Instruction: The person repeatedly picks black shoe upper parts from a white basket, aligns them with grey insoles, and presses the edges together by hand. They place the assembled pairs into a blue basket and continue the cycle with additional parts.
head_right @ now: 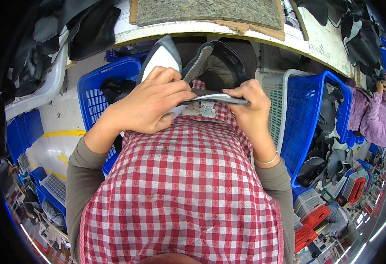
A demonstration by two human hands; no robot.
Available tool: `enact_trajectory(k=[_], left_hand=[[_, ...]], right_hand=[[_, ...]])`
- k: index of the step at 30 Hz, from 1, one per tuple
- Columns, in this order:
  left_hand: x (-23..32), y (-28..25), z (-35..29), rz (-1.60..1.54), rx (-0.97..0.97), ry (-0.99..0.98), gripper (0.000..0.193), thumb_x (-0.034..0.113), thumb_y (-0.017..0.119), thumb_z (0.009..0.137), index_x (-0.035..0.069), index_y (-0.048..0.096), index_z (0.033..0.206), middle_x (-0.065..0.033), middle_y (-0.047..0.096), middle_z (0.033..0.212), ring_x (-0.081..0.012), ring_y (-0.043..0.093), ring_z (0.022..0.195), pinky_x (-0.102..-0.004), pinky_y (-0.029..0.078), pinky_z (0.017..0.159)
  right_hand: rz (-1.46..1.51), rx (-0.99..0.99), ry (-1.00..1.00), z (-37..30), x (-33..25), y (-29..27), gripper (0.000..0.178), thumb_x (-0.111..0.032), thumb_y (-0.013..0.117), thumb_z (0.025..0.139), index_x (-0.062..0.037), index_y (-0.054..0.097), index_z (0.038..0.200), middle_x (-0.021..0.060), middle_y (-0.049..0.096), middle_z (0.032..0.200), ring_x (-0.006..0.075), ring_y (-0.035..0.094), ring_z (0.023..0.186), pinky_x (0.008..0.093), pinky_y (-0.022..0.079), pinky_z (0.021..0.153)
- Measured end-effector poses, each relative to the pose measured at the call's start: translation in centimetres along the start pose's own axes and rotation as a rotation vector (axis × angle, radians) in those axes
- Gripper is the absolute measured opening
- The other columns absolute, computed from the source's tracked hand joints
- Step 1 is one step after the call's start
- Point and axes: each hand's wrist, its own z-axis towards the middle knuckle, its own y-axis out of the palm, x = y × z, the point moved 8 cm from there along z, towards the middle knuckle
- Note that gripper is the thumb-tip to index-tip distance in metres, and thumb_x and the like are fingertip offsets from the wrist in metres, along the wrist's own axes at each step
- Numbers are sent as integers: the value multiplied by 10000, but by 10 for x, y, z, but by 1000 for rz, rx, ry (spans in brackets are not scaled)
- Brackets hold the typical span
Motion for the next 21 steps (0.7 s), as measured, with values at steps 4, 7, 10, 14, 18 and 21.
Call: enact_trajectory(k=[4, 7, 10, 14, 18, 21], left_hand=[[-7, 18, 26, 48, -13, 8, 187, 148, 819, 762, 45, 765, 908, -20, 645, 905, -225, 563, 973, -359, 409, 884], [-7, 27, 44, 82, -43, 6, 172, 154, 826, 773, 44, 758, 887, -19, 638, 879, -217, 567, 969, -369, 419, 879], [-8, 14, 52, -23, -5, -51, 221, 105, 836, 762, 37, 754, 956, -43, 665, 959, -240, 593, 1071, -404, 458, 951], [-25, -53, 46, 27, 421, -202, 620, 75, 895, 694, 44, 634, 1255, -140, 639, 1211, -332, 592, 1207, -426, 494, 1030], [-59, -41, 50, -75, 200, -476, 480, 119, 843, 808, 13, 627, 1223, -164, 677, 1039, -325, 669, 947, -386, 535, 819], [-48, -33, 51, -92, 194, -335, 216, 113, 775, 892, -20, 680, 1034, -167, 682, 944, -347, 657, 829, -394, 525, 765]], right_hand=[[-231, -272, -62, 26, -15, -16, 216, -97, 883, 683, -90, 816, 888, 40, 706, 817, 223, 673, 849, 354, 477, 784], [-523, -248, -416, 31, -53, -11, 278, -213, 867, 689, -115, 787, 937, 44, 743, 868, 232, 707, 897, 391, 500, 839], [-517, -314, -462, 26, -51, 21, 184, -156, 734, 790, -113, 721, 968, 16, 672, 751, 187, 695, 694, 326, 528, 595], [-471, -48, -511, 24, -43, 10, 124, -135, 689, 778, -107, 690, 898, 13, 634, 720, 189, 679, 639, 322, 530, 560], [-478, -241, -551, 36, -46, 36, 211, -98, 675, 768, -99, 726, 973, 22, 681, 761, 202, 684, 642, 331, 533, 554], [-239, -175, -539, 51, -60, 21, 168, -156, 792, 806, -81, 710, 933, 49, 732, 816, 187, 734, 719, 301, 572, 609]])
